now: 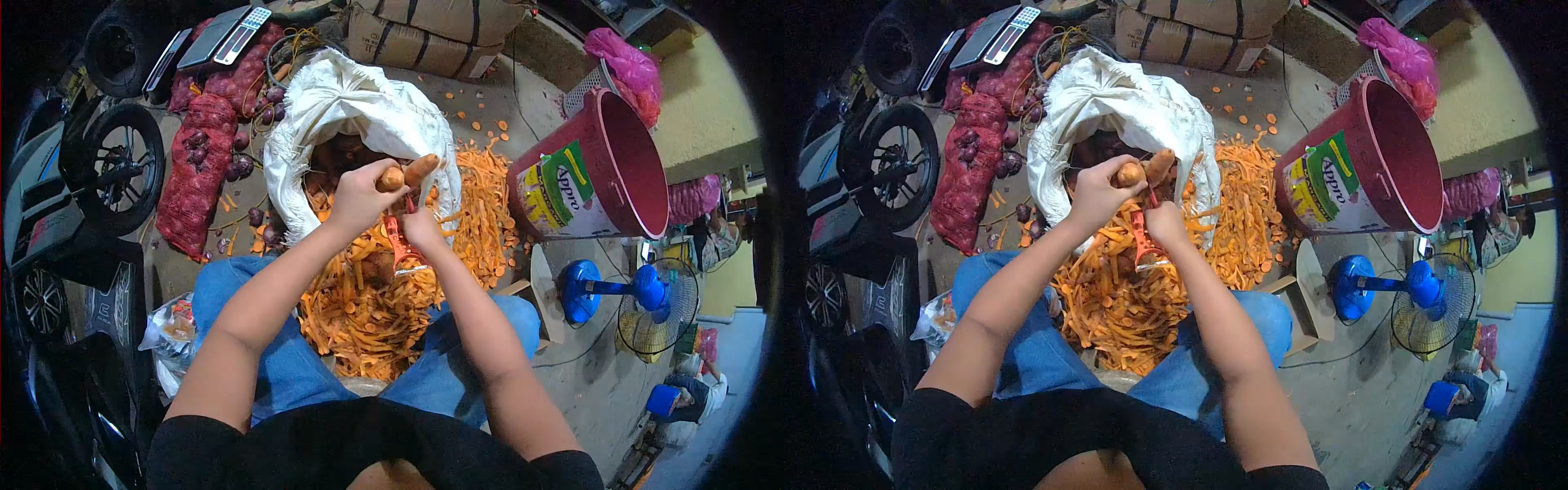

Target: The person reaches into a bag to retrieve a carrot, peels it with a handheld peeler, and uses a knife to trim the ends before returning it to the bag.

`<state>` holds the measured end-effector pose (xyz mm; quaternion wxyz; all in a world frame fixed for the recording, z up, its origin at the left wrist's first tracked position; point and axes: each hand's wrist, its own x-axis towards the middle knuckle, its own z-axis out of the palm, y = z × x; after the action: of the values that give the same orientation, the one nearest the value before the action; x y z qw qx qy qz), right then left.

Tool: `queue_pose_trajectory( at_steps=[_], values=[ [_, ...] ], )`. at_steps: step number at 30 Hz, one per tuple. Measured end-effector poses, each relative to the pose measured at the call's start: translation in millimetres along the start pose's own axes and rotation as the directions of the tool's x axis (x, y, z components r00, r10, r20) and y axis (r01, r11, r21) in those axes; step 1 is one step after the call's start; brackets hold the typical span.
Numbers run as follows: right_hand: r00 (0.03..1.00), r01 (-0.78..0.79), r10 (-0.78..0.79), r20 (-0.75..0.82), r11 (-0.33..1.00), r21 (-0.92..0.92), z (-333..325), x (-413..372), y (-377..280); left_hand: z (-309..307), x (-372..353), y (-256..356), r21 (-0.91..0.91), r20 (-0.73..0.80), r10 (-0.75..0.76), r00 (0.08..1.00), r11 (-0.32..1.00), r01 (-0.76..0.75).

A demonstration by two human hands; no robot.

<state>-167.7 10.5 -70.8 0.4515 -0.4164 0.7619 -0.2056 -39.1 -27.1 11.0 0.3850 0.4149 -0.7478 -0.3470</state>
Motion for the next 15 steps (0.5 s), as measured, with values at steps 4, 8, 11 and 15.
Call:
queue_pose_trajectory(
  at_steps=[4, 8, 11, 15],
  values=[
    [0.996, -0.021, 0.005, 0.084, 0.982, 0.187, 0, -4, -4, 1, -1, 1, 0.083, 0.036, 0.063, 0.997, 0.994, -0.066],
    [0.968, 0.236, -0.251, 0.028, 0.939, 0.252, 18, 24, 26, 6, -3, -10, 0.318, 0.1, 0.52, 0.848, 0.791, -0.522],
    [0.979, 0.157, -0.187, 0.086, 0.95, 0.271, 16, 22, 29, 7, -4, -8, 0.257, 0.094, 0.447, 0.89, 0.852, -0.456],
    [0.988, -0.086, 0.061, 0.139, 0.979, 0.187, -6, -7, -7, -2, 1, 10, 0.074, 0.085, 0.085, 0.993, 0.993, -0.091]
  ],
)
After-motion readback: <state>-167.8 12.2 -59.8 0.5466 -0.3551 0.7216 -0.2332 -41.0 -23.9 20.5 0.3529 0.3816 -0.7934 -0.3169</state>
